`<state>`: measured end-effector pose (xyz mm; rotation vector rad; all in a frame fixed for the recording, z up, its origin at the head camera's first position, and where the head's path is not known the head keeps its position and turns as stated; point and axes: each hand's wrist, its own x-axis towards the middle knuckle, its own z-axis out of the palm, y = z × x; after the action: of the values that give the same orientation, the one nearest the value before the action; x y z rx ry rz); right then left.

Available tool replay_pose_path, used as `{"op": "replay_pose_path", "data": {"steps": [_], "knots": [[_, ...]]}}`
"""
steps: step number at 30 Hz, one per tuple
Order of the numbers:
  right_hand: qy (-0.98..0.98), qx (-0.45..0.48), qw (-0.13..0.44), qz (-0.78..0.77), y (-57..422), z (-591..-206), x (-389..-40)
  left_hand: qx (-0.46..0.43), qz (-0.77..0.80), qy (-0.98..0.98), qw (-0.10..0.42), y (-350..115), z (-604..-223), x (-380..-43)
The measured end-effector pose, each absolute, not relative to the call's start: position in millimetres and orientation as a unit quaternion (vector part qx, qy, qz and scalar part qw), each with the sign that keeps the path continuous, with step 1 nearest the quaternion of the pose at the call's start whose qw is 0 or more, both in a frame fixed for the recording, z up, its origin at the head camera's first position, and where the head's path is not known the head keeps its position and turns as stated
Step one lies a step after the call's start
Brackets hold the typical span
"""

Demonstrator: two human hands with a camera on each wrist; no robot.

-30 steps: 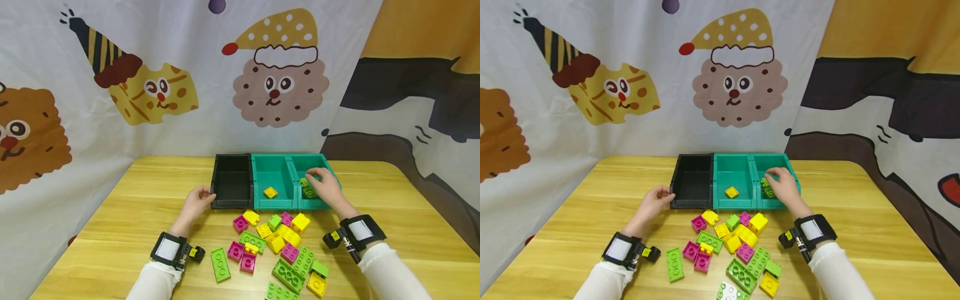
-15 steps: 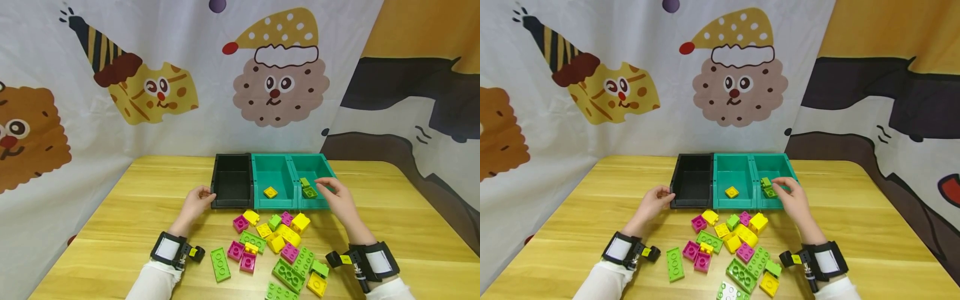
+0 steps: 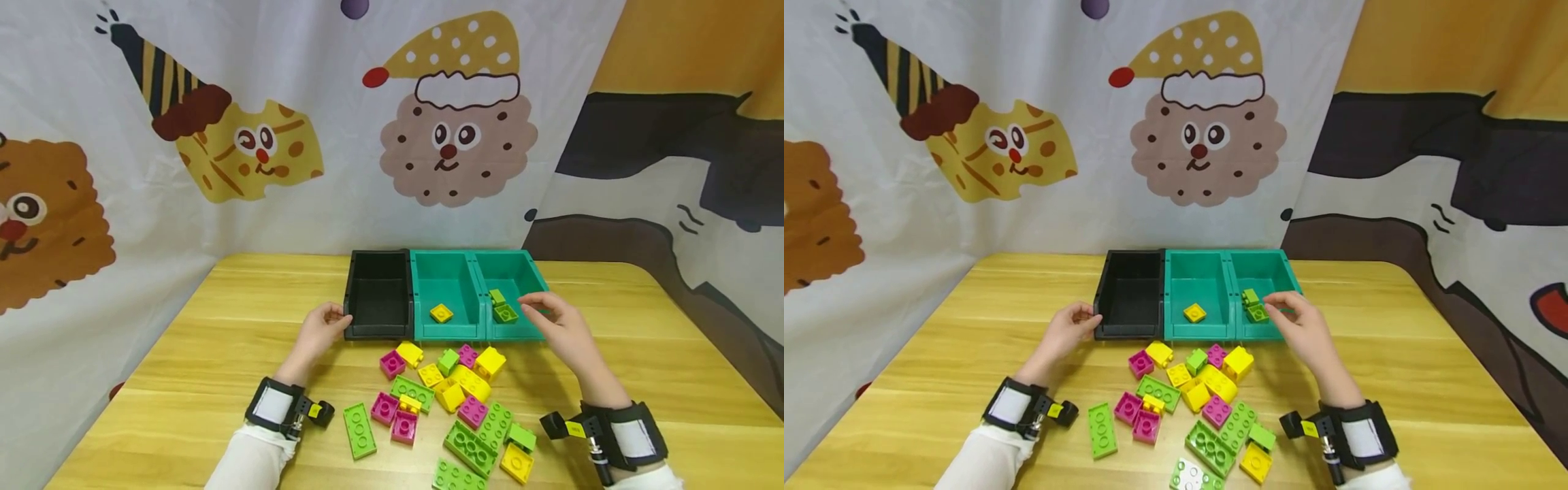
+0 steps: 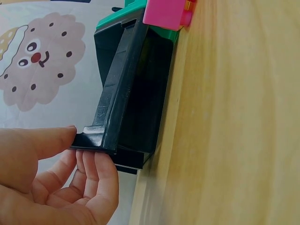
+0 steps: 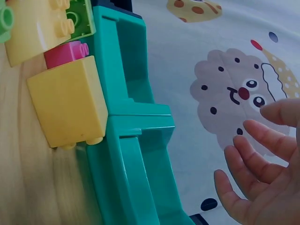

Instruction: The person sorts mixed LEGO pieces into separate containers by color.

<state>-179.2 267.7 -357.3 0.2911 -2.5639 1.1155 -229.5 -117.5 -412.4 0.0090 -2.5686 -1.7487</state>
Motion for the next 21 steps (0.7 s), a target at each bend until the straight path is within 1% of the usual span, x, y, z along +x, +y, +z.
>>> {"op": "replay_pose_path", "data": {"steps": [4,11,13,17,21], "knots": [[-0.905,0.147,0.126,0.378,264,-361,-180,0.003,-0.564,-0.825,0.014,-117,-412,-230],[-0.925,0.209,0.000,0.318,256,-367,-178,0.000,-0.566,-0.825,0.013,-117,-409,-228],[-0.927,0.225,-0.025,0.298,254,-368,-177,0.000,-0.564,-0.825,0.013,-116,-409,-228],[-0.929,0.246,-0.058,0.269,251,-369,-177,0.002,-0.561,-0.828,0.015,-116,-408,-227],[-0.932,0.248,-0.073,0.255,248,-372,-175,0.003,-0.557,-0.830,0.016,-116,-408,-227]]}}
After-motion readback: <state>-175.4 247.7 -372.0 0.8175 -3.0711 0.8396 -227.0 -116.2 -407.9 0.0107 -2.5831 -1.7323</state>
